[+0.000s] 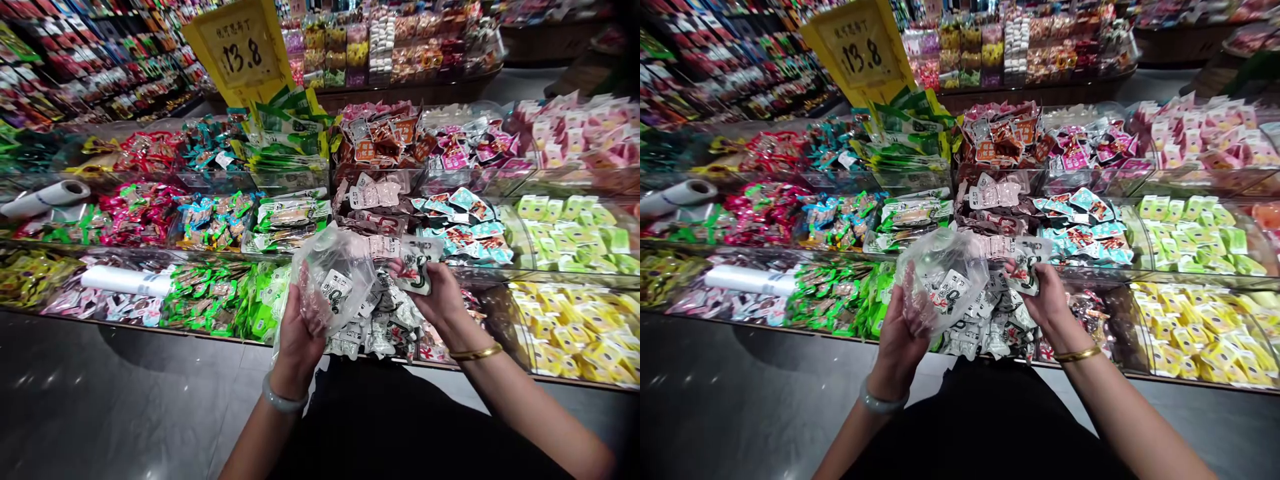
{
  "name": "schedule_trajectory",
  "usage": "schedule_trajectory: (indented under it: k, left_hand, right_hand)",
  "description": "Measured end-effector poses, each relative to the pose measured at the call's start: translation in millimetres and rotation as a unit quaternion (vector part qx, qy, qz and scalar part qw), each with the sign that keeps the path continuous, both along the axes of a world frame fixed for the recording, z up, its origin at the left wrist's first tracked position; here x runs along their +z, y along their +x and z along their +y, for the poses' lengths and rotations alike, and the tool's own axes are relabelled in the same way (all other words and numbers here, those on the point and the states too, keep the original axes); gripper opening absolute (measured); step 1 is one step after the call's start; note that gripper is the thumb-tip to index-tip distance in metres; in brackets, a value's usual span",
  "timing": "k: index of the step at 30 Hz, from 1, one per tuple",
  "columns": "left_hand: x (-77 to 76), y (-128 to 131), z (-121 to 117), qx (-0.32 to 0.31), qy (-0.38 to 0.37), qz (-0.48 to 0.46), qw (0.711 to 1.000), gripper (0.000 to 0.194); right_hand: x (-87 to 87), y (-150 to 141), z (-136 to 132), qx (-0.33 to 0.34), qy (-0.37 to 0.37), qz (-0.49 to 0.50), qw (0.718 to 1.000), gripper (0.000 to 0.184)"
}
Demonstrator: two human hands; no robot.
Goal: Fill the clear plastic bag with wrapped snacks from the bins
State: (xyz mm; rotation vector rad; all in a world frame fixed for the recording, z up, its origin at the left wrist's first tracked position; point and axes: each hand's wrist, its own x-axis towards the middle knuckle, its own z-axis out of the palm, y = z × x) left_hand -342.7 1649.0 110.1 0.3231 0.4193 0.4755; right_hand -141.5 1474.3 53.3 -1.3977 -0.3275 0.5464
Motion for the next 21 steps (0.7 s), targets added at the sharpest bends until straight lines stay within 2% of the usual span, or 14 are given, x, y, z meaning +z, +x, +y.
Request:
schedule_trajectory:
  k: [2,3,5,8,11,13,16,19,21]
  left_hand:
    - [-1.9,0,-2,-0.003,0.001,0.007,1.000,0.037]
    - [-2.2,0,-3,-0.003,0.001,0.015,1.000,0.037]
    - [-1.9,1,-6,-0.004,-0.001,0.026,1.000,0.037]
    - [-0.6,2,-9,-0.003,-0.002,0.024,1.000,0.037]
    - [-0.3,1,-10,0.000,0.006,0.012,1.000,0.036]
    - [-0.2,0,-10,0.002,0.009,0.004,1.000,0.036]
    - [0.5,-2,-10,0.011,0.002,0.012,1.000,0.036]
    - [2.4,2,-9,0.023,-0.014,0.029,0.999,0.037]
    - [5.5,7,-9,0.026,-0.016,0.034,0.999,0.037]
  right_hand:
    - [31.2,-7,16,0.060,0.084,0.062,0.993,0.048]
    - [43.4,-12,26,0.090,0.104,0.080,0.987,0.046]
    - [57.5,-26,47,0.147,0.095,0.099,0.980,0.042]
    - [55.7,-45,67,0.226,0.020,0.101,0.969,0.036]
    - [46.1,-54,67,0.272,-0.006,0.063,0.960,0.039]
    - [43.5,-50,57,0.262,0.008,0.046,0.964,0.042]
    - [41.4,-30,39,0.191,0.015,0.058,0.980,0.039]
    - [32.2,5,26,0.113,-0.025,0.033,0.993,0.041]
    - [23.9,34,24,0.075,-0.072,-0.049,0.993,0.043]
